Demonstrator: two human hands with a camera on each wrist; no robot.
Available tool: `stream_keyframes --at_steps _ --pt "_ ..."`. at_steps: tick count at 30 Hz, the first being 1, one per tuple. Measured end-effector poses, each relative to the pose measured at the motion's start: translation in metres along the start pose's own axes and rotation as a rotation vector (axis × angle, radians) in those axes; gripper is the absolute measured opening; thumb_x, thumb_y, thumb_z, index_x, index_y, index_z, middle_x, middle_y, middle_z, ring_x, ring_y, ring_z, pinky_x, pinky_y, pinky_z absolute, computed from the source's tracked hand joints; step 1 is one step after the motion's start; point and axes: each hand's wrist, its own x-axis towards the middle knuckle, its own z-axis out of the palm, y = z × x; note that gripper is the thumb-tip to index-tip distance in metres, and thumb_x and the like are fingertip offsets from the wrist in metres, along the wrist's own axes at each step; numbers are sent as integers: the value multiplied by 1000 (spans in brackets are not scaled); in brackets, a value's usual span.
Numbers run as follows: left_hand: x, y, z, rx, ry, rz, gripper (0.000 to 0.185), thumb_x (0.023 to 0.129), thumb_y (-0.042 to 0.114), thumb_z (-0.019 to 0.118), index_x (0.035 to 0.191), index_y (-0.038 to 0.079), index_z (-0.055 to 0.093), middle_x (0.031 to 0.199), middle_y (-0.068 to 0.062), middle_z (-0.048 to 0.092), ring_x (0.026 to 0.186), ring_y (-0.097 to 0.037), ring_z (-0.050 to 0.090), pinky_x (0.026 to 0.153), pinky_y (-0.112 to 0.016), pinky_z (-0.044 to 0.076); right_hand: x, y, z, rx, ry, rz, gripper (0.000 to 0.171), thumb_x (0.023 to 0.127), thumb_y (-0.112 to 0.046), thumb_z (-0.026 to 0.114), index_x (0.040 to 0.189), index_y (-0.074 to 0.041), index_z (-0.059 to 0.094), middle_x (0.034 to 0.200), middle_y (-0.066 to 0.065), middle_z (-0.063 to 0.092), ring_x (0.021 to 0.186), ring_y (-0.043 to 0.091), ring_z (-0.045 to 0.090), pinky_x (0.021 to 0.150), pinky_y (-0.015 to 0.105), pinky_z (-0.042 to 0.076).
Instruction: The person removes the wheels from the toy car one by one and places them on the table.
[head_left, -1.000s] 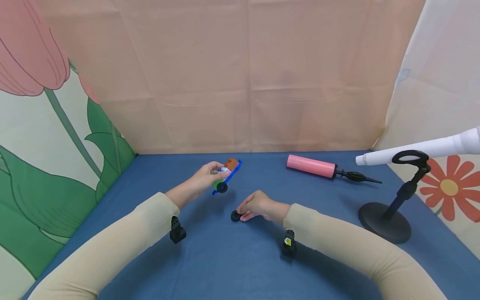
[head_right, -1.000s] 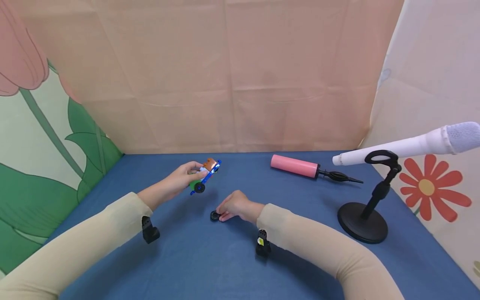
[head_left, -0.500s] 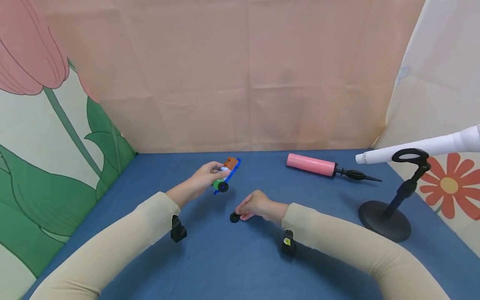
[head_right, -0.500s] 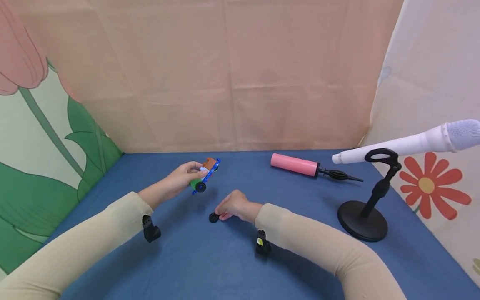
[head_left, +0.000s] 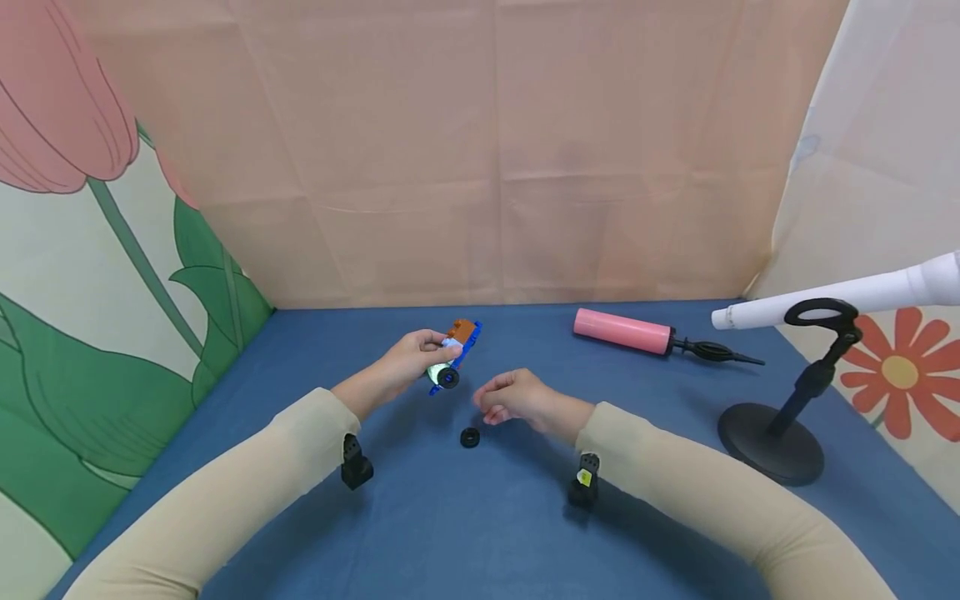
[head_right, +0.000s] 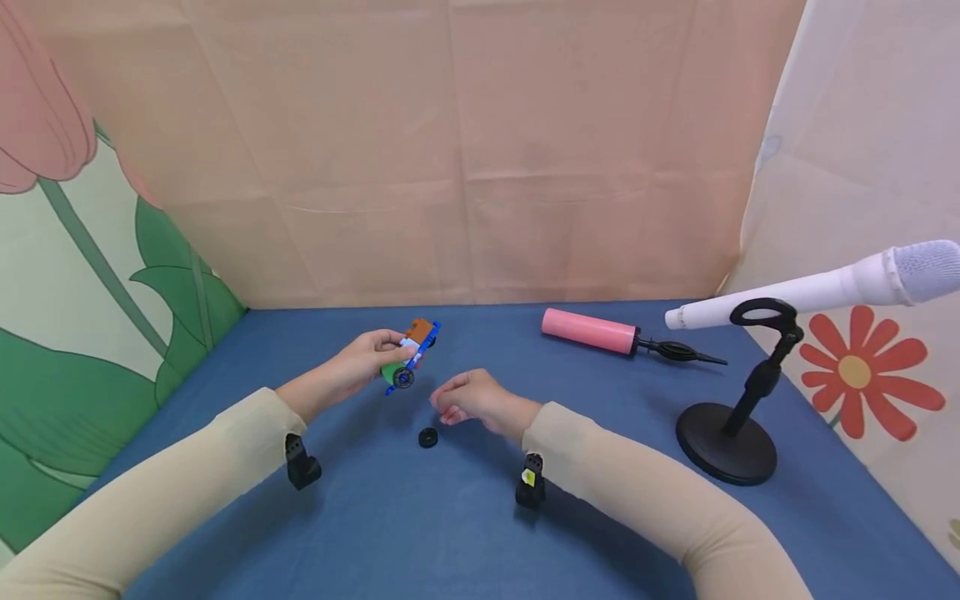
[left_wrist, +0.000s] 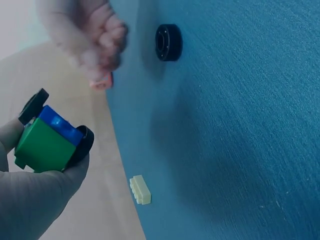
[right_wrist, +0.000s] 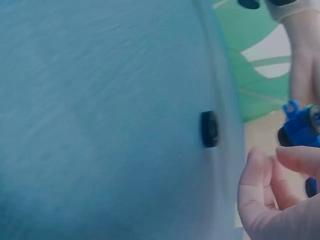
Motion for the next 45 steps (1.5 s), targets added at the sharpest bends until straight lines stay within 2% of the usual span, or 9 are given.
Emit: stream_keyframes --at_steps 4,9,16,20,26,33,36,40,45 --pt "-1 1 1 8 -17 2 59 97 32 59 139 -4 37 135 -22 53 111 -26 58 103 -40 45 -5 -11 2 27 4 -62 32 93 -13 65 117 8 64 96 17 71 68 13 66 80 36 57" --pt "-1 1 3 11 -2 5 58 97 31 59 139 -5 39 132 -22 56 107 -23 60 100 -38 48 -11 -22 5 51 -2 -120 30 92 -17 68 113 3 65 87 9 70 71 14 68 89 46 54" --pt "1 1 8 3 -18 23 61 98 29 59 142 -7 36 134 -24 53 113 -29 58 93 -33 52 -15 -26 11 58 21 -151 25 90 -15 69 110 1 62 87 12 71 68 16 69 82 44 57" --pt "0 2 9 -11 -22 20 63 98 29 58 143 -7 33 137 -24 51 116 -30 57 94 -34 52 -14 -24 13 58 26 -185 26 90 -12 69 110 0 59 91 18 73 70 21 71 80 44 57" --pt "2 2 8 -52 -13 -8 59 98 31 58 140 -4 35 133 -20 53 107 -22 61 94 -34 52 -16 -22 16 22 49 -243 29 89 -11 70 113 -1 56 98 23 72 80 34 71 82 50 56" --pt "2 5 8 -53 -32 2 56 98 31 58 137 -3 36 131 -19 54 100 -19 61 89 -29 53 -18 -21 17 15 73 -315 30 88 -10 71 112 0 55 98 26 71 77 34 71 81 52 55" --pt "1 7 8 -51 -42 9 56 98 30 58 137 -3 36 131 -20 56 100 -19 61 89 -30 53 -19 -22 18 -21 79 -360 29 88 -9 71 111 0 55 95 28 70 73 29 70 80 51 56" --pt "1 7 9 -52 -52 19 53 99 29 56 136 -2 36 128 -21 57 99 -20 62 85 -29 54 -18 -21 18 -82 74 -429 28 87 -8 72 109 0 56 91 28 69 67 23 69 74 44 58" --pt "1 7 10 -61 -55 34 51 100 26 56 136 -3 34 126 -21 58 100 -20 62 82 -26 54 -15 -18 16 -109 19 -477 30 87 -5 70 113 -1 56 86 25 68 72 40 67 68 37 59"
